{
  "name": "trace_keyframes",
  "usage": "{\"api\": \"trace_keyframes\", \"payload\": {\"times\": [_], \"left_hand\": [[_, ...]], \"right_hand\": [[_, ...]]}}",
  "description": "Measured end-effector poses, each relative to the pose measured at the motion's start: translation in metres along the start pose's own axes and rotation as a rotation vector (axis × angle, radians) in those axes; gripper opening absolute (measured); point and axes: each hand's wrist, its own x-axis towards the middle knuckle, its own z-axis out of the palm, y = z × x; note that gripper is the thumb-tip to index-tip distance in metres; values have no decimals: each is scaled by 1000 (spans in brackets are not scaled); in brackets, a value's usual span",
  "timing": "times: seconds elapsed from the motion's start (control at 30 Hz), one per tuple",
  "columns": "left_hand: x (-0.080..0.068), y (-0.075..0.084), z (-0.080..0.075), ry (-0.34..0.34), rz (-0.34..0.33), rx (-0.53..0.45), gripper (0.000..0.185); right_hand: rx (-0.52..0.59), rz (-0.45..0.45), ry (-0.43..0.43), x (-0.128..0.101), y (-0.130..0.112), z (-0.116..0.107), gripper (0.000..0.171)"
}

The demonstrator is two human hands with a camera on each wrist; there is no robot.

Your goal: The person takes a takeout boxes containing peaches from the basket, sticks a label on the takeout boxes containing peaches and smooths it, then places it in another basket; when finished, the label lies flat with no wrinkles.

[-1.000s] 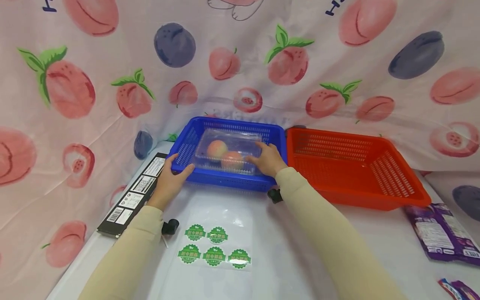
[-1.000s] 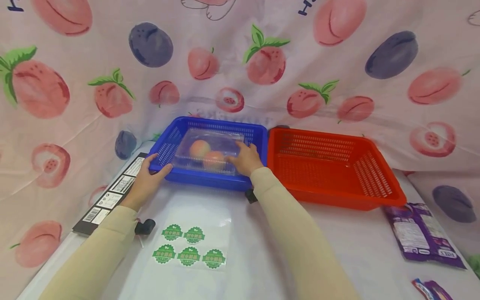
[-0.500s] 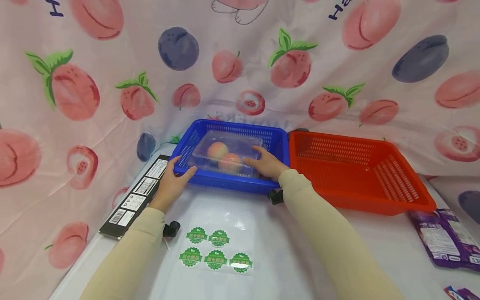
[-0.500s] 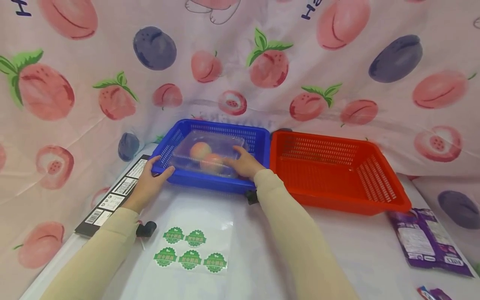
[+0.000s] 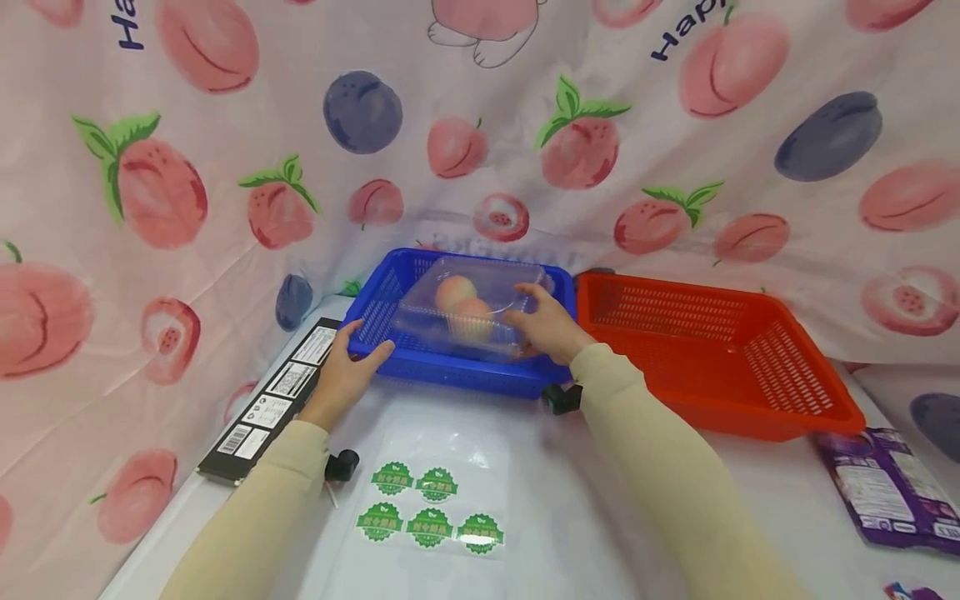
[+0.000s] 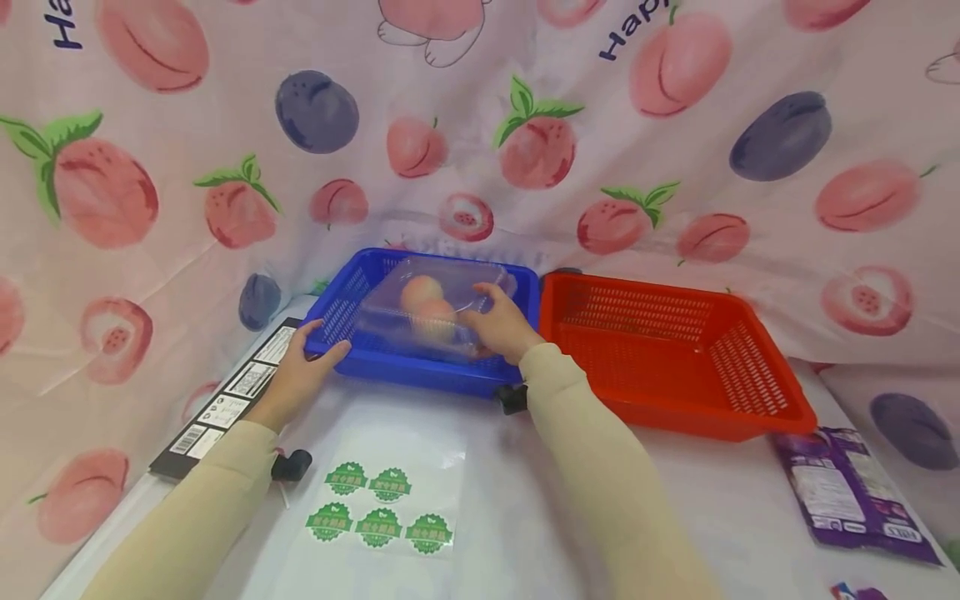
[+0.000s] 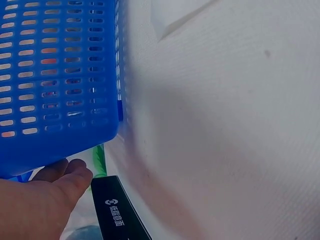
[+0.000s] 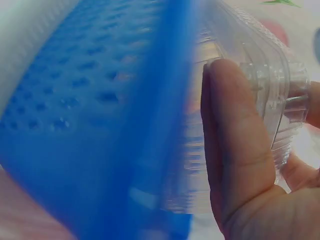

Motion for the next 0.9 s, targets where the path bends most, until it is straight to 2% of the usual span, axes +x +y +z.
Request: {"api": "trace_keyframes", "payload": {"times": [0.2, 0.47, 0.67, 0.9], "left_hand": [[-3, 2, 0, -17, -13, 1, 90], [-1, 5, -1, -14, -3, 10, 91], [-2, 4, 0, -19, -4, 7, 90], [-3, 6, -1, -14, -7, 50, 94]], "right_hand": [[-31, -67, 20, -25, -16, -23, 63], [-193, -121, 65, -66, -30, -56, 63], [-274, -173, 133, -102, -26, -77, 61], [-355, -187, 198, -148, -14, -96, 59]]}}
